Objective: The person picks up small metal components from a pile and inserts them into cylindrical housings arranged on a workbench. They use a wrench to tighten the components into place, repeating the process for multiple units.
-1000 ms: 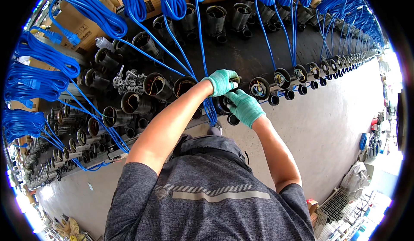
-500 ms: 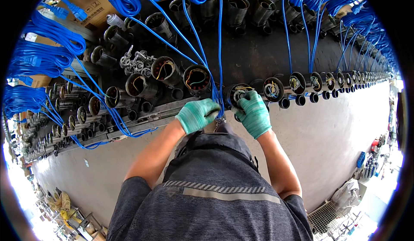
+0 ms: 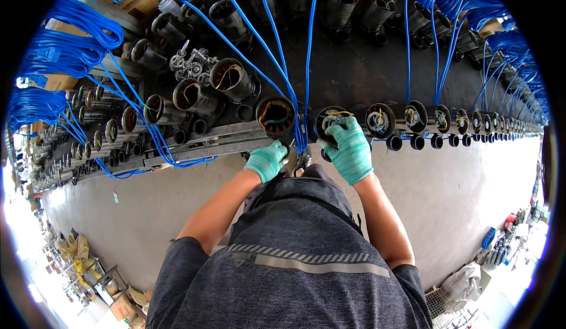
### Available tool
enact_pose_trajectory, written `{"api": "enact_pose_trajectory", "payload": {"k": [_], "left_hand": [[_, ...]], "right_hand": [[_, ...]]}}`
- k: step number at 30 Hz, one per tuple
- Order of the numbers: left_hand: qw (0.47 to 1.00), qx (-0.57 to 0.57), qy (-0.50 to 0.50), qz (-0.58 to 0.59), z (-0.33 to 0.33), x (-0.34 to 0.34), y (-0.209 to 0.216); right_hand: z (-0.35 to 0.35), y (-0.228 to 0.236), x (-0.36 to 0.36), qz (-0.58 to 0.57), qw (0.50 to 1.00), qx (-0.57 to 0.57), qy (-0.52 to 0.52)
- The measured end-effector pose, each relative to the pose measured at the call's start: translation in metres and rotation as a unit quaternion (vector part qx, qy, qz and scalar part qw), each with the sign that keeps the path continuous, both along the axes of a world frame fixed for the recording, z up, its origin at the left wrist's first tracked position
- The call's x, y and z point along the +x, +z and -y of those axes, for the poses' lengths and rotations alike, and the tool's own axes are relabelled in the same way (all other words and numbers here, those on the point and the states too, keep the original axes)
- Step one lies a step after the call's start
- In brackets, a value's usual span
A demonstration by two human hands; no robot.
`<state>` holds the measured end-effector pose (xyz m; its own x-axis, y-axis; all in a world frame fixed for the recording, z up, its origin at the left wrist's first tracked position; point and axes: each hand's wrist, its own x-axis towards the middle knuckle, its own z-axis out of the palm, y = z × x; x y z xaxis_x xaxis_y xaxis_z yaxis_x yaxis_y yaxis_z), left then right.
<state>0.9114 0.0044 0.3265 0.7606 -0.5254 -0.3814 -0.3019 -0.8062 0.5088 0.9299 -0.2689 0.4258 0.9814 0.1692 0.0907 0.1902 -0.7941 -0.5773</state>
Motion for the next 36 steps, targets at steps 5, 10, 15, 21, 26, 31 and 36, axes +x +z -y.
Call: {"api": "enact_pose_trajectory", "payload": {"k": [5,10,15,21,26,31,36], "left_hand": [[0.999,0.037,-0.012,-0.033,0.000,-0.019,-0.004],[0.998,0.048,-0.029,-0.028,0.001,-0.013,0.002],[0.998,-0.023,-0.037,-0.039,-0.019,-0.009,0.029],[0.988,-0.028,0.132,-0.075,-0.092,0.021,0.120],[0.923,-0.176,0.255,0.227,-0.196,0.096,0.145],[0.930,-0.030,0.256,0.263,-0.264,0.229,0.156],[0.985,-0.011,0.164,0.058,-0.261,0.324,0.108]], "right_hand": [[0.001,0.001,0.003,-0.016,1.000,0.003,0.011],[0.002,0.004,0.004,-0.009,1.000,0.020,0.012],[-0.001,0.003,0.002,-0.017,1.000,0.018,-0.002],[-0.013,0.041,-0.006,0.004,0.998,0.033,-0.053],[-0.036,0.063,-0.009,-0.063,0.989,0.121,-0.064],[-0.082,0.065,-0.012,-0.073,0.981,0.158,-0.082],[-0.135,0.071,-0.026,-0.060,0.988,0.121,-0.079]]}}
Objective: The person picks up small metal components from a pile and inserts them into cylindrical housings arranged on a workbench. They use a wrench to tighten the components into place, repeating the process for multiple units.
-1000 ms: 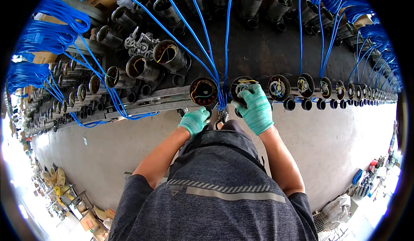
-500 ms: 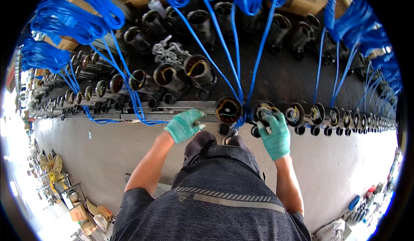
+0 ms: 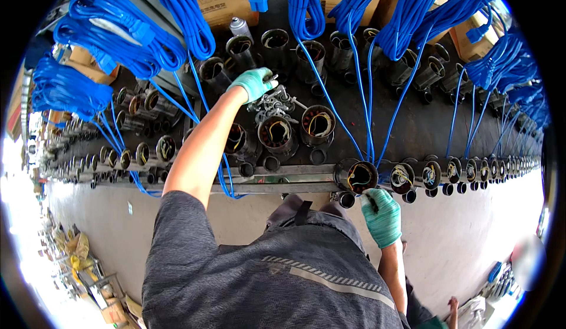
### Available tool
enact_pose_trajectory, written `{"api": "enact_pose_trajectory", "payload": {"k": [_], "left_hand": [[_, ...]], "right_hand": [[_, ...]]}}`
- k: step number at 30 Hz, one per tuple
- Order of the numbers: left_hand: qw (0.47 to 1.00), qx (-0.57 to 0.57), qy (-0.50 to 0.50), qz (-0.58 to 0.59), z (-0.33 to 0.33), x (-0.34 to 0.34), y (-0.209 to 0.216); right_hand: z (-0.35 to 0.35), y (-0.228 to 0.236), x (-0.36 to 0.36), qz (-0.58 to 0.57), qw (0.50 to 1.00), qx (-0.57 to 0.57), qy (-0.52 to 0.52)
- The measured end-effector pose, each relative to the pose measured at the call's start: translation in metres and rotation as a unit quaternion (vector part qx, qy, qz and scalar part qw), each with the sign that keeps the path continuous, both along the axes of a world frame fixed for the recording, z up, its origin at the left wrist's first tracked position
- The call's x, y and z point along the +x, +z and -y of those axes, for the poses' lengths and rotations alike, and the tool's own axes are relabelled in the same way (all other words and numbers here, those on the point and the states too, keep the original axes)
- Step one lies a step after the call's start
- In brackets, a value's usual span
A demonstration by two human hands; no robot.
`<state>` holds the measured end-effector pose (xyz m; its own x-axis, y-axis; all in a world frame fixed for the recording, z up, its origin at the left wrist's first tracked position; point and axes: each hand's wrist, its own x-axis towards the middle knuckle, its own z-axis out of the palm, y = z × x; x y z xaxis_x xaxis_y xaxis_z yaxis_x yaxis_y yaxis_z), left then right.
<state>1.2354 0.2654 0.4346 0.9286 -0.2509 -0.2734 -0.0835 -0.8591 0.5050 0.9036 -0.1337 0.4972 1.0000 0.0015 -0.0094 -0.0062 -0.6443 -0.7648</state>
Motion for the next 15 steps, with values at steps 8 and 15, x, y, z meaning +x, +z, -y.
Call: {"api": "enact_pose_trajectory", "payload": {"k": [8,15], "left_hand": [[0.970,-0.159,0.172,-0.073,-0.016,0.011,-0.035],[0.863,-0.474,0.124,0.125,-0.036,-0.087,0.111]], "right_hand": [[-0.043,0.004,-0.037,-0.052,0.997,-0.041,-0.045],[-0.064,0.018,-0.012,-0.015,0.999,0.038,0.015]]}}
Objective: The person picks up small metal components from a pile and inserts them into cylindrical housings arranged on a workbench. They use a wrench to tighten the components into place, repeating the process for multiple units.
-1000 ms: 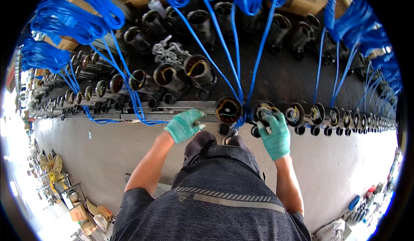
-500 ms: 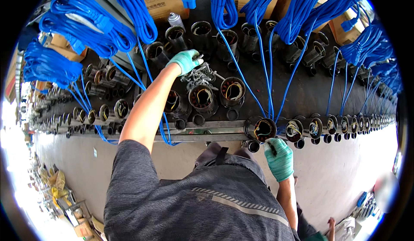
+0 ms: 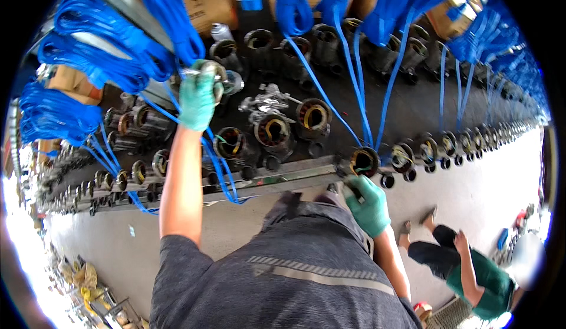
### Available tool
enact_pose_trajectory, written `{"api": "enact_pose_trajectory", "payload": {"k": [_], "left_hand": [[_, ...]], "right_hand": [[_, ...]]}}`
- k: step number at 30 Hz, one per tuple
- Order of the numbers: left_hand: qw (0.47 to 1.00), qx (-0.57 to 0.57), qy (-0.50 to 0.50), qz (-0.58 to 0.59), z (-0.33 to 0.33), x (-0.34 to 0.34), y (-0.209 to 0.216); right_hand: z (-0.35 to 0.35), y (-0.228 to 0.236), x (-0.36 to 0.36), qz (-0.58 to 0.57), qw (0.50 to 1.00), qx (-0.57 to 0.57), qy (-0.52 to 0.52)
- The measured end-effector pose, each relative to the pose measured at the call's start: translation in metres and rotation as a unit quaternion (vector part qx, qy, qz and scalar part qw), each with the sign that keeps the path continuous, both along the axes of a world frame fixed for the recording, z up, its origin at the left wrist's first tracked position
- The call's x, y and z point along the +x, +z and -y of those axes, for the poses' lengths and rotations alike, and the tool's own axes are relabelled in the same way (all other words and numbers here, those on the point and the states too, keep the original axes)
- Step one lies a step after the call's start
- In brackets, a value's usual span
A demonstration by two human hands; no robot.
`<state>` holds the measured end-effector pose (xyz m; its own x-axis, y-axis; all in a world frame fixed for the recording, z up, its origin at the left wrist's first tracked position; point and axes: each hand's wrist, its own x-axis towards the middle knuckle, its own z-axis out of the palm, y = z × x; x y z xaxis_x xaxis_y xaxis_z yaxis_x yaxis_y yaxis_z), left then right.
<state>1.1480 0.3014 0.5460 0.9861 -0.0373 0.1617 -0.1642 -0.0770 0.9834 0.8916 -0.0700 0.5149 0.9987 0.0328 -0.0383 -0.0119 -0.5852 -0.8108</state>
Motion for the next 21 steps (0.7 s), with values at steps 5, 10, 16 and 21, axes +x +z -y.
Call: {"api": "enact_pose_trajectory", "payload": {"k": [5,10,16,21], "left_hand": [[0.899,-0.353,-0.249,-0.074,0.085,-0.103,0.015],[0.816,-0.497,-0.224,-0.191,0.190,-0.170,-0.014],[0.896,-0.164,-0.393,-0.129,0.235,-0.159,-0.018],[0.825,0.444,-0.329,0.120,0.248,-0.135,-0.038]], "right_hand": [[-0.018,0.031,0.028,-0.082,0.931,0.355,0.029],[0.006,0.033,0.004,-0.080,0.821,0.560,-0.074],[0.095,0.027,-0.021,0.065,0.937,0.285,-0.192],[0.164,0.039,-0.041,0.147,0.933,0.190,-0.270]]}}
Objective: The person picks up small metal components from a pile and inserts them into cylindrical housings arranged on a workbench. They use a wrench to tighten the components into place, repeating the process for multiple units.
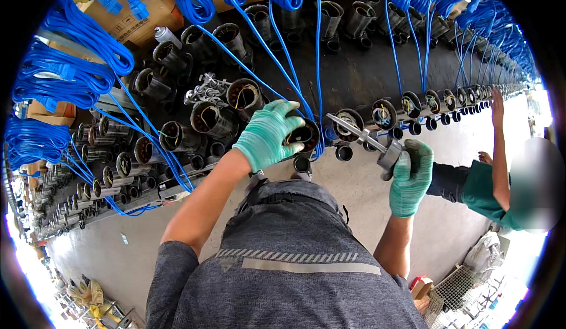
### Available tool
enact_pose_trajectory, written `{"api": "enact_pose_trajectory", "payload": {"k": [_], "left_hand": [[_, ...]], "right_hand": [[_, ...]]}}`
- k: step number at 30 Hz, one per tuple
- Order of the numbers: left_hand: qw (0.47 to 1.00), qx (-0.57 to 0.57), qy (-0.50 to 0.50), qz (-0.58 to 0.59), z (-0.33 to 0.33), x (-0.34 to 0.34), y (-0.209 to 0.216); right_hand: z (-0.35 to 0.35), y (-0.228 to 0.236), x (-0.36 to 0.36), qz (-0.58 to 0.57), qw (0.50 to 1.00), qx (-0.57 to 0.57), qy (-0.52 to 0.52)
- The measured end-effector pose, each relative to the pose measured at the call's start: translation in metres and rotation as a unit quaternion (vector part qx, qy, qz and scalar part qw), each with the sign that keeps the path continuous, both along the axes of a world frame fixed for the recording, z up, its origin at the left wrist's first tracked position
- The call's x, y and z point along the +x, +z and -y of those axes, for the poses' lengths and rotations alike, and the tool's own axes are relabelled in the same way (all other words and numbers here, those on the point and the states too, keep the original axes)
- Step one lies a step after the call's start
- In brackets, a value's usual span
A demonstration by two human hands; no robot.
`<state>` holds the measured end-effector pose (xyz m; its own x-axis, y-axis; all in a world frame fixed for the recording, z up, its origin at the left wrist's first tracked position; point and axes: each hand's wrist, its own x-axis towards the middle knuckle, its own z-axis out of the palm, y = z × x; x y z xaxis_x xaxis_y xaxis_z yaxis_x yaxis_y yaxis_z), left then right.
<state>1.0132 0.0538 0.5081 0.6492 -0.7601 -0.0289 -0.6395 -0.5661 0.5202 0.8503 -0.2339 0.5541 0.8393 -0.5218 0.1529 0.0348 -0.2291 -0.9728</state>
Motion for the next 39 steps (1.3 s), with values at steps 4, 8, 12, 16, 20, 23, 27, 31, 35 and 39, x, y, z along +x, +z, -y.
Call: {"api": "enact_pose_trajectory", "payload": {"k": [4,8,12,16,20,23,27,31,35,39], "left_hand": [[0.979,0.197,-0.048,0.011,0.027,-0.001,-0.022],[0.979,0.195,-0.059,-0.029,0.042,-0.002,-0.028],[0.997,0.034,-0.007,-0.066,0.037,-0.004,-0.046],[0.997,0.046,-0.030,-0.061,0.031,-0.011,-0.043],[0.997,0.054,-0.043,-0.033,0.019,-0.013,-0.035],[0.997,0.044,-0.055,-0.021,0.007,-0.011,-0.039],[0.999,0.019,-0.032,0.000,0.006,-0.019,-0.050],[0.999,-0.022,0.025,0.024,0.014,-0.033,-0.063],[0.996,-0.055,0.061,0.025,0.016,-0.046,-0.082],[0.996,-0.058,0.055,0.033,0.017,-0.049,-0.087]], "right_hand": [[0.019,0.000,-0.006,-0.059,0.997,-0.050,-0.019],[0.027,-0.017,-0.008,-0.093,0.983,-0.159,0.010],[0.010,-0.013,-0.007,-0.080,0.975,-0.204,0.048],[0.003,-0.010,0.004,-0.076,0.977,-0.187,0.062],[-0.001,-0.011,0.009,-0.079,0.982,-0.151,0.081],[-0.007,-0.005,0.023,-0.070,0.974,-0.182,0.114],[-0.017,0.000,0.054,-0.072,0.950,-0.244,0.180],[-0.033,0.005,0.084,-0.095,0.912,-0.313,0.248],[-0.043,-0.024,0.106,-0.106,0.871,-0.364,0.313],[-0.053,-0.033,0.118,-0.156,0.836,-0.403,0.338]]}}
